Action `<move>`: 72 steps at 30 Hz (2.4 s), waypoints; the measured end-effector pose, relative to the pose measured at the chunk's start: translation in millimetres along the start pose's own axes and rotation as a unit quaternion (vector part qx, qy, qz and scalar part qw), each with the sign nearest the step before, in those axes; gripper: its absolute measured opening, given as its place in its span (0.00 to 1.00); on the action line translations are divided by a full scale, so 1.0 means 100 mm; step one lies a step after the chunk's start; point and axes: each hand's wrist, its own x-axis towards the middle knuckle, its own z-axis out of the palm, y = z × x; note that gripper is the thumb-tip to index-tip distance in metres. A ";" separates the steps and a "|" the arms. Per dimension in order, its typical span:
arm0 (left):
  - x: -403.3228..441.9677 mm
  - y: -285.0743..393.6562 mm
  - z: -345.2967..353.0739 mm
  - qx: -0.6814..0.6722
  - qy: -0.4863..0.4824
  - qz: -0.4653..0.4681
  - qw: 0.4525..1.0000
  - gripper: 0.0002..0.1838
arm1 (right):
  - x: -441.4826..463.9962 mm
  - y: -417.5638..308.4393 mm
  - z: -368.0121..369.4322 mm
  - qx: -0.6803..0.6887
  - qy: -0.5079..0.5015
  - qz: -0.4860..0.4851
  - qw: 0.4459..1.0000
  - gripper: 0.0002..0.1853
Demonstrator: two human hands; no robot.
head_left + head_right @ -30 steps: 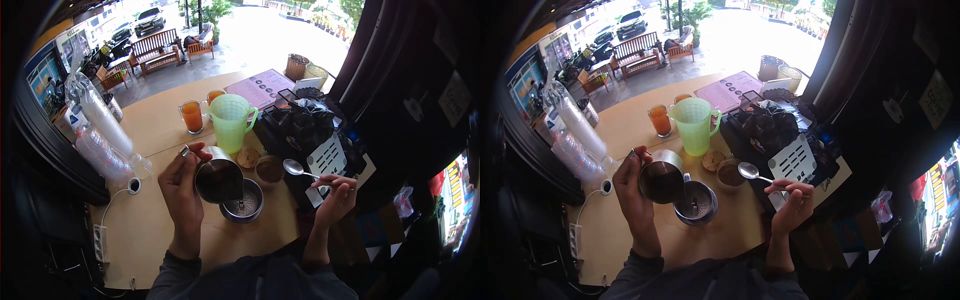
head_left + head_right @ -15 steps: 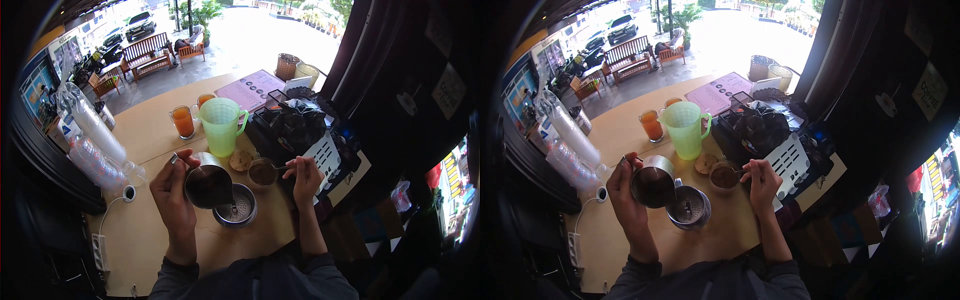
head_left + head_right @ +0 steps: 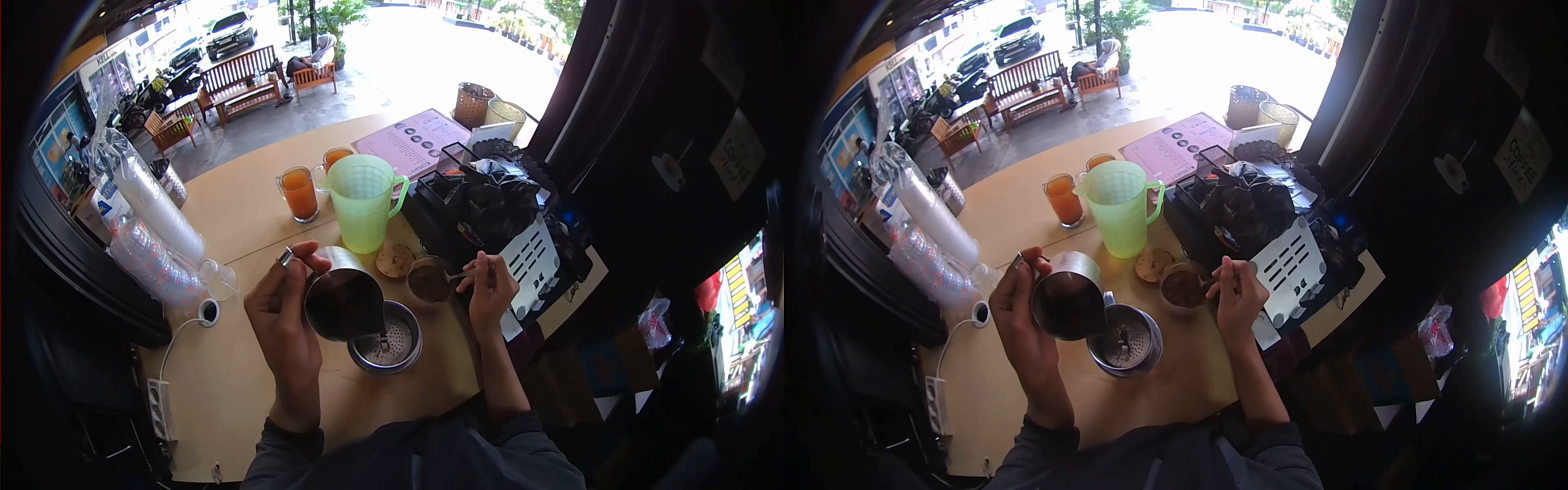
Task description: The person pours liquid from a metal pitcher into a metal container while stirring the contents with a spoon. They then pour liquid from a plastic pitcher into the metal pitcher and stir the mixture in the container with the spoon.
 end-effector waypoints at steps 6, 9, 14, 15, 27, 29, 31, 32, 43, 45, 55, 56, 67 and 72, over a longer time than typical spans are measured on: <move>-0.01 0.01 0.00 -0.004 -0.001 -0.006 1.000 0.15 | -0.02 0.02 0.02 -0.031 -0.018 -0.002 0.999 0.10; -0.01 0.01 0.01 -0.004 0.000 -0.004 1.000 0.15 | -0.02 0.04 0.04 -0.041 -0.029 -0.005 0.999 0.10; 0.00 0.00 0.00 0.000 0.003 -0.004 1.000 0.15 | 0.00 0.04 0.04 -0.041 -0.030 -0.007 0.999 0.09; 0.00 0.00 0.00 0.002 0.003 -0.004 1.000 0.15 | 0.00 0.04 0.04 -0.052 -0.034 -0.013 0.998 0.09; -0.01 0.02 -0.01 -0.010 -0.002 -0.011 1.000 0.15 | -0.05 -0.11 -0.09 -0.070 -0.081 -0.105 0.989 0.06; -0.01 0.02 -0.01 -0.014 -0.003 -0.012 1.000 0.15 | -0.10 -0.05 -0.14 -0.046 -0.082 -0.104 0.990 0.06; -0.01 0.02 0.00 -0.011 -0.004 -0.010 1.000 0.15 | -0.16 0.03 -0.20 0.012 -0.083 -0.119 0.989 0.08; -0.01 0.02 0.00 -0.011 -0.003 -0.010 1.000 0.15 | -0.19 0.05 -0.22 0.013 -0.084 -0.120 0.989 0.08; 0.00 0.01 0.01 -0.003 -0.003 -0.005 1.000 0.15 | -0.28 -0.41 -0.41 0.168 -0.006 -0.170 0.971 0.21; -0.01 0.02 0.02 0.005 -0.004 -0.003 1.000 0.15 | -0.27 -0.58 -0.43 0.192 -0.004 -0.178 0.965 0.21; -0.03 0.07 0.04 0.074 -0.031 0.031 0.996 0.13 | -0.26 -1.00 -0.38 0.235 -0.107 -0.211 0.943 0.18; -0.04 0.08 0.04 0.074 -0.031 0.030 0.996 0.13 | -0.24 -0.99 -0.35 0.234 -0.124 -0.224 0.938 0.17; -0.05 0.11 0.04 0.070 -0.089 0.054 0.992 0.11 | -0.16 -1.13 -0.28 0.165 -0.195 -0.256 0.932 0.17; -0.08 0.12 0.09 0.115 -0.116 0.070 0.984 0.13 | -0.18 -1.10 -0.27 0.161 -0.201 -0.251 0.933 0.18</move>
